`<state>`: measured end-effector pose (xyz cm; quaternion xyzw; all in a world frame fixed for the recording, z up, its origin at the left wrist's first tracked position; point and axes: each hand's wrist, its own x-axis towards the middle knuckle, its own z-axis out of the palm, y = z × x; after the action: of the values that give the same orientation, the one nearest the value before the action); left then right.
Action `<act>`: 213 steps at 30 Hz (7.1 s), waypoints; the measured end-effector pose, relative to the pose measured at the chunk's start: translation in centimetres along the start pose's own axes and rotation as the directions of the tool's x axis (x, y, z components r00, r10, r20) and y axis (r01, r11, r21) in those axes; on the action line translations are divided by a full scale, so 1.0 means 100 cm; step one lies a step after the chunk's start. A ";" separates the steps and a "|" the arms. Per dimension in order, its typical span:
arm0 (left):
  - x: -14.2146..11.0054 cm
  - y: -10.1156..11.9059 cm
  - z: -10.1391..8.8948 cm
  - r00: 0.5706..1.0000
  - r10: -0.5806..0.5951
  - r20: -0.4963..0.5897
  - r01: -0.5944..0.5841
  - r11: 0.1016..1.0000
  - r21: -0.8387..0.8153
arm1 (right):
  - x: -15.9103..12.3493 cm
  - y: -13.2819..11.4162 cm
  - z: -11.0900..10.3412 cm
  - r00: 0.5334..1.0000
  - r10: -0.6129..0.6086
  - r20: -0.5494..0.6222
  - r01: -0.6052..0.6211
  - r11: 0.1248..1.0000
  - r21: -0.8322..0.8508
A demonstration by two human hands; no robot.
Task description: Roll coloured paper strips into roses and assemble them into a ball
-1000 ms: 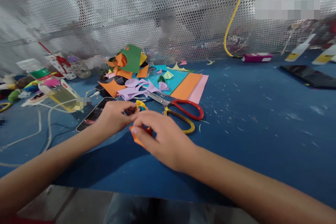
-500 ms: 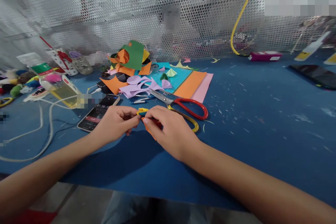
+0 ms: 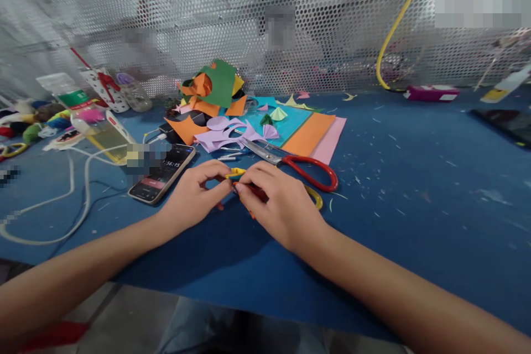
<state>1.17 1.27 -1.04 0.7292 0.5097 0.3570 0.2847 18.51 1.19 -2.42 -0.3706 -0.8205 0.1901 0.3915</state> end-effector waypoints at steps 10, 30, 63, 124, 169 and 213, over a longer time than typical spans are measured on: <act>-0.002 0.001 0.001 0.989 -0.002 -0.147 -0.012 0.995 -0.098 | -0.001 -0.005 -0.003 0.998 -0.006 -0.065 0.013 0.995 0.101; 0.009 -0.011 0.000 0.994 -0.086 0.074 0.113 0.707 -0.698 | -0.006 -0.007 -0.008 0.988 -0.155 -0.003 0.155 0.987 -0.043; -0.003 -0.009 0.007 0.990 -0.063 -0.123 0.008 0.915 -0.403 | -0.009 -0.026 -0.015 0.996 0.075 0.058 -0.078 0.996 0.054; -0.014 0.005 0.005 0.992 0.129 -0.019 -0.127 0.930 -0.344 | -0.003 -0.006 -0.034 0.973 -0.231 -0.024 0.215 0.932 -0.291; -0.007 0.004 -0.004 0.928 0.351 0.130 -0.344 0.936 -0.074 | -0.004 0.000 -0.034 0.942 -0.285 0.179 0.310 0.941 -0.136; -0.013 -0.019 0.011 0.905 0.409 0.121 -0.416 0.908 0.042 | -0.013 -0.003 -0.023 0.922 -0.303 0.243 0.375 0.854 -0.360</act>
<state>0.76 0.59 -3.51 0.8479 0.3394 0.3516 0.2057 20.70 0.04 -1.46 -0.2731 -0.9258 -0.0215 0.2604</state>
